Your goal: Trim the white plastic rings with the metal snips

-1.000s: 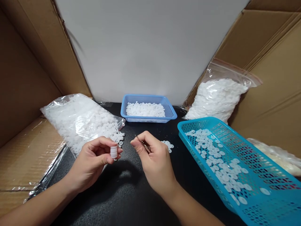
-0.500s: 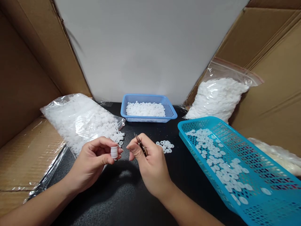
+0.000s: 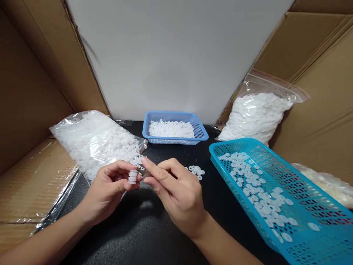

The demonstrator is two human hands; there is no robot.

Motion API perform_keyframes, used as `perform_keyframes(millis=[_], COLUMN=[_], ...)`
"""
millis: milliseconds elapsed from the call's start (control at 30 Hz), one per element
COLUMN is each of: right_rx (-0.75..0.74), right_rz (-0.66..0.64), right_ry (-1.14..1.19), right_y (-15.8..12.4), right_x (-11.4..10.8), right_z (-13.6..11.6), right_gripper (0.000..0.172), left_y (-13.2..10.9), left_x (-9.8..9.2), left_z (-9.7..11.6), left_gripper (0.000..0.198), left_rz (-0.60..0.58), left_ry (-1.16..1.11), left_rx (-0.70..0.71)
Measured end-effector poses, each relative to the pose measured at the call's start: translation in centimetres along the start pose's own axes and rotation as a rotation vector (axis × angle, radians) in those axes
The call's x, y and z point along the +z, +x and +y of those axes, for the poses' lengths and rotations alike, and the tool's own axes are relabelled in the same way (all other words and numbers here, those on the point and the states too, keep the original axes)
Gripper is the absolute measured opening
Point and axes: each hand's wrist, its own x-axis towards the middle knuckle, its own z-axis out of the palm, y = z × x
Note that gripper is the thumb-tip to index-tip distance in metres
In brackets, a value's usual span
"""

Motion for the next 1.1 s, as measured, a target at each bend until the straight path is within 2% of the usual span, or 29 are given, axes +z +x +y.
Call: perform_keyframes(millis=[100,267,433,667,900,1100], right_rx=[-0.111,-0.199,-0.217,-0.233,-0.245,-0.250], right_rz=[-0.030,-0.069,-0.073,-0.086,-0.078,-0.081], right_ry=[-0.132,-0.229,-0.252,-0.294,-0.322,-0.321], right_y=[-0.07,0.17,0.17,0.03,0.12,0.28], right_x=[-0.45,-0.56,-0.24,-0.33,-0.26,-0.27], right_z=[0.11,0.05,0.02,-0.06,-0.21,-0.28], right_gripper=[0.048,0.040,0.032,0.044,0.026,0.027], left_y=[0.04,-0.04,-0.21,-0.17,-0.17,-0.15], left_x=[0.15,0.23,0.26,0.27,0.29,0.28], left_z=[0.14,0.27,0.21,0.02,-0.01,-0.02], left_gripper=[0.027,0.030,0.027,0.030,0.029,0.027], left_rz=[0.019,0.008,-0.003,0.013,0.018,0.004], left_ry=[-0.022,-0.037,-0.035,-0.035,-0.038,-0.043], left_rx=[-0.001,0.004,0.003,-0.022,-0.024,-0.027])
